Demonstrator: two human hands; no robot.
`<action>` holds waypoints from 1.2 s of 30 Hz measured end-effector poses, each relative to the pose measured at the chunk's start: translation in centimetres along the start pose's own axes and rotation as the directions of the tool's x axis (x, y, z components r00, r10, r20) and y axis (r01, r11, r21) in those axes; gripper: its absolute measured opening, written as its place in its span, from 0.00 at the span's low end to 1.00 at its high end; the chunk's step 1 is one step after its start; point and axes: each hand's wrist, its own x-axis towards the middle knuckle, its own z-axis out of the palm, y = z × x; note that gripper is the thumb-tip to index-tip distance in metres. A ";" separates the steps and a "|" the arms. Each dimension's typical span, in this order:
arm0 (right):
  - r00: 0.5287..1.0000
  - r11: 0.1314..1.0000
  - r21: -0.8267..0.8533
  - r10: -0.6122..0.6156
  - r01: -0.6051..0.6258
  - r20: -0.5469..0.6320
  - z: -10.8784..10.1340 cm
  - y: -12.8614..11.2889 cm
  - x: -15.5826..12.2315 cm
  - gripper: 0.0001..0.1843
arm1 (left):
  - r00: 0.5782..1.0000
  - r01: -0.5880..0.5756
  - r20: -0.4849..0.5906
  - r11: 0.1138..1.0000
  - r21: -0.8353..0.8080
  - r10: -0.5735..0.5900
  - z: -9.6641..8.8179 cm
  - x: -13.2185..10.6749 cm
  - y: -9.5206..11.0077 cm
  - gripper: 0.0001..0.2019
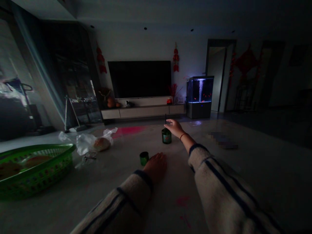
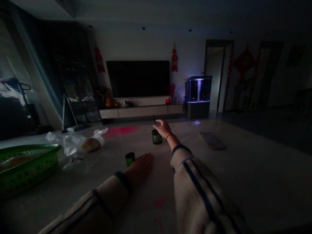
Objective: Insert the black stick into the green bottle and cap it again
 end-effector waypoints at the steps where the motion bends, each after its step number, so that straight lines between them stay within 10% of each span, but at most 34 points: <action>1: 0.999 0.999 -0.023 -0.032 0.032 -0.002 -0.2 -0.5 0.0 0.13 | 1.000 0.008 0.004 1.000 -0.001 -0.008 0.0 0.0 0.0 0.20; 16: 0.983 0.995 -0.058 0.073 -0.084 -0.170 -1.2 -0.6 1.0 0.11 | 0.999 0.042 0.028 0.999 -0.023 -0.042 0.1 0.0 0.1 0.20; 36: 0.943 0.942 -0.219 0.293 -0.256 0.157 -0.8 1.0 0.1 0.05 | 0.999 0.030 0.041 0.999 0.016 -0.030 0.1 -0.1 0.0 0.21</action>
